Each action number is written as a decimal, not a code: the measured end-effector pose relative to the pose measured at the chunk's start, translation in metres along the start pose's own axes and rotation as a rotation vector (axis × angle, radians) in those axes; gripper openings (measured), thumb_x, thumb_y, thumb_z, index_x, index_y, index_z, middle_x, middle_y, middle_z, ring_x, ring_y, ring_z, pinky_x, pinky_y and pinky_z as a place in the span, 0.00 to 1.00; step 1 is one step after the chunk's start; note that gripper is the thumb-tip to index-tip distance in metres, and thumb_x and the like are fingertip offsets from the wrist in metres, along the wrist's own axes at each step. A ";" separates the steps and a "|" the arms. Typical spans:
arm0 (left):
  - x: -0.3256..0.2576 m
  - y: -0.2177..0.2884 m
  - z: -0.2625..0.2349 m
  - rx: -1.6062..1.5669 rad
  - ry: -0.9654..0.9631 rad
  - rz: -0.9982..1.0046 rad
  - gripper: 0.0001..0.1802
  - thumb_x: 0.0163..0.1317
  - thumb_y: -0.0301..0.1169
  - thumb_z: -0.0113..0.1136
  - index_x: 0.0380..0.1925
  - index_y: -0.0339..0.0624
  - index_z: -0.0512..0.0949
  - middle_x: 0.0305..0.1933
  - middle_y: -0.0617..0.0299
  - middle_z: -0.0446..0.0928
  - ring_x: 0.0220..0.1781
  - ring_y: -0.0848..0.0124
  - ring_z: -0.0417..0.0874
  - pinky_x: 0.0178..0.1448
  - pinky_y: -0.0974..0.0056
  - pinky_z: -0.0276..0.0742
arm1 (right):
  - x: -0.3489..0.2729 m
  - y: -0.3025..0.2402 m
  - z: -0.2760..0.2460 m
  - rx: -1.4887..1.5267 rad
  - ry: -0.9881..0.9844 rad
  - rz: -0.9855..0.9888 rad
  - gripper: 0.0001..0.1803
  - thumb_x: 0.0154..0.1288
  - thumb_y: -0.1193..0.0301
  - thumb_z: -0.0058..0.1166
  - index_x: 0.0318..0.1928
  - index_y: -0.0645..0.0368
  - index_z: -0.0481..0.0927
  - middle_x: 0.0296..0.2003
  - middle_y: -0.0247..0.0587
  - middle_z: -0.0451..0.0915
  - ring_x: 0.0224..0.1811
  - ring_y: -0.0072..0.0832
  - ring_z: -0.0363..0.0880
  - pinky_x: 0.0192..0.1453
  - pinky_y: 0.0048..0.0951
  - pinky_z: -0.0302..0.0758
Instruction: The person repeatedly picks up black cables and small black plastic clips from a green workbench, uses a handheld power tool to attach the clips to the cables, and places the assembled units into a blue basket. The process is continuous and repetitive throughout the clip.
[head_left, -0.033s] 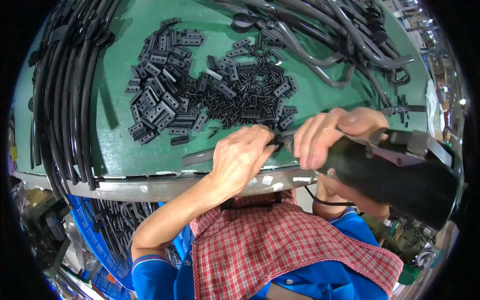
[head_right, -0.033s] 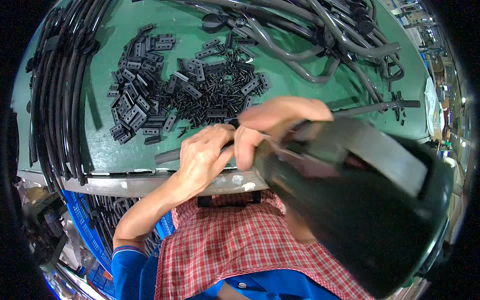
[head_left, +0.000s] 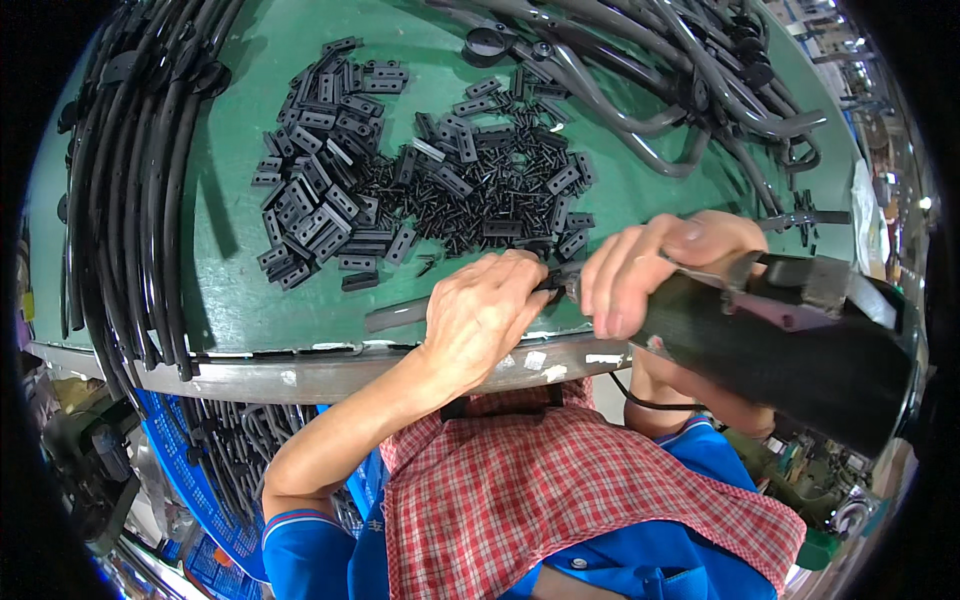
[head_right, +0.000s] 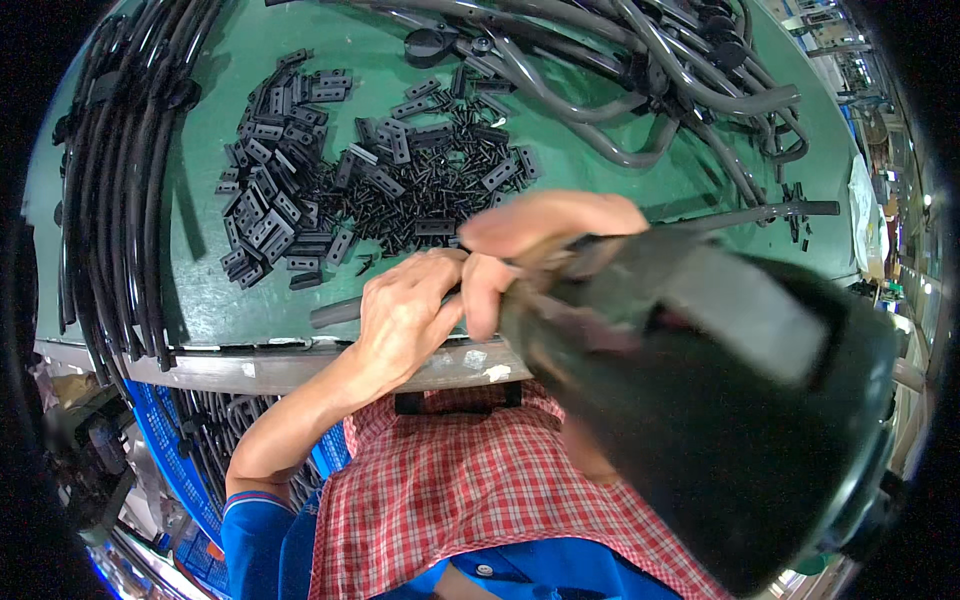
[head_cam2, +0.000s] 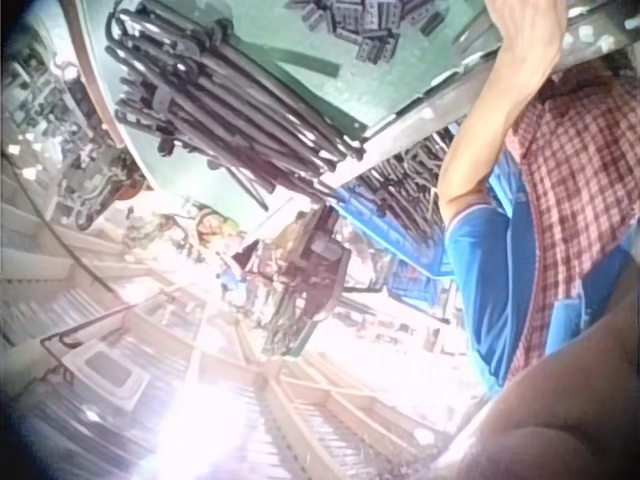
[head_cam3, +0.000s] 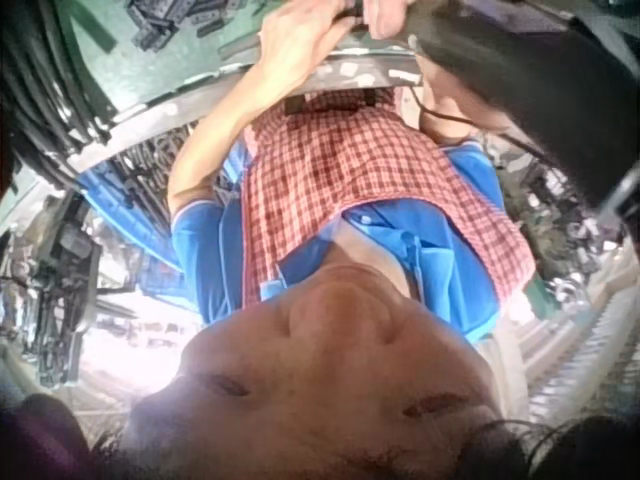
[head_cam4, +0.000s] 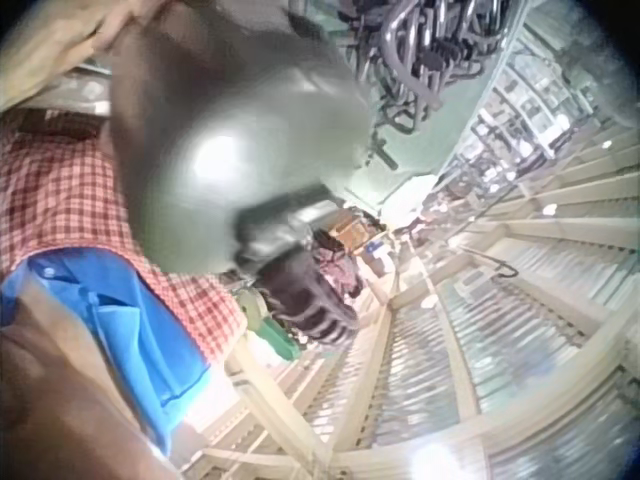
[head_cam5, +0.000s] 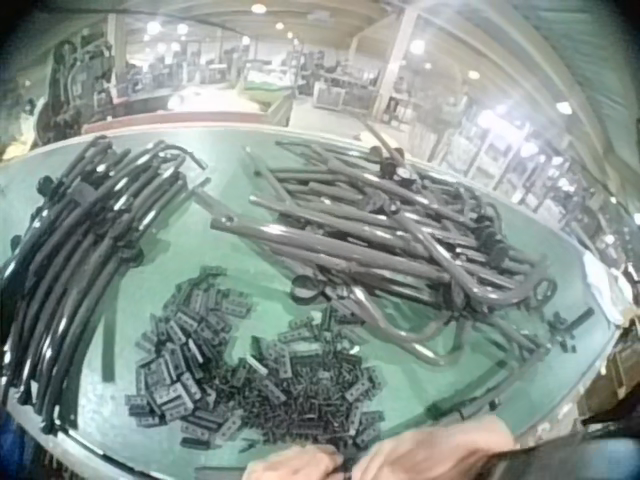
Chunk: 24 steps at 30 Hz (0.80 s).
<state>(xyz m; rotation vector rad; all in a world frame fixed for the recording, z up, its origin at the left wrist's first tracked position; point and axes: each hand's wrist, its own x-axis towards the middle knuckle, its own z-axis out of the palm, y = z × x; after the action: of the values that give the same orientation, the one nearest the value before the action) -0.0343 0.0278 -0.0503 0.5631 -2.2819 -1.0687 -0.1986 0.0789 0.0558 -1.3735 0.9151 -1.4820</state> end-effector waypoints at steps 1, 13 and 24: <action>0.000 -0.001 0.001 0.003 0.015 0.009 0.12 0.50 0.27 0.65 0.34 0.39 0.74 0.36 0.58 0.78 0.36 0.59 0.80 0.38 0.59 0.77 | 0.000 0.000 -0.001 0.002 -0.001 -0.002 0.28 0.61 0.64 0.56 0.56 0.71 0.68 0.26 0.49 0.78 0.27 0.32 0.77 0.35 0.33 0.75; 0.016 0.007 -0.031 0.164 0.059 0.015 0.16 0.51 0.28 0.66 0.42 0.39 0.80 0.44 0.53 0.78 0.47 0.57 0.77 0.52 0.58 0.73 | -0.066 0.033 -0.008 0.609 0.912 0.224 0.45 0.60 0.30 0.37 0.60 0.57 0.66 0.18 0.33 0.68 0.18 0.25 0.67 0.25 0.31 0.66; 0.056 -0.039 -0.018 0.615 0.101 0.061 0.05 0.47 0.31 0.62 0.23 0.45 0.78 0.29 0.60 0.73 0.37 0.60 0.74 0.41 0.56 0.69 | -0.072 0.050 0.006 0.568 0.989 0.379 0.43 0.62 0.32 0.38 0.59 0.58 0.69 0.16 0.29 0.63 0.16 0.20 0.58 0.20 0.25 0.58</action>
<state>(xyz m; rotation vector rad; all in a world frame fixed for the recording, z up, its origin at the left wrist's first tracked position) -0.0602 -0.0374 -0.0546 0.7538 -2.5025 -0.2799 -0.1875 0.1306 -0.0140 0.0148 1.1148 -1.9045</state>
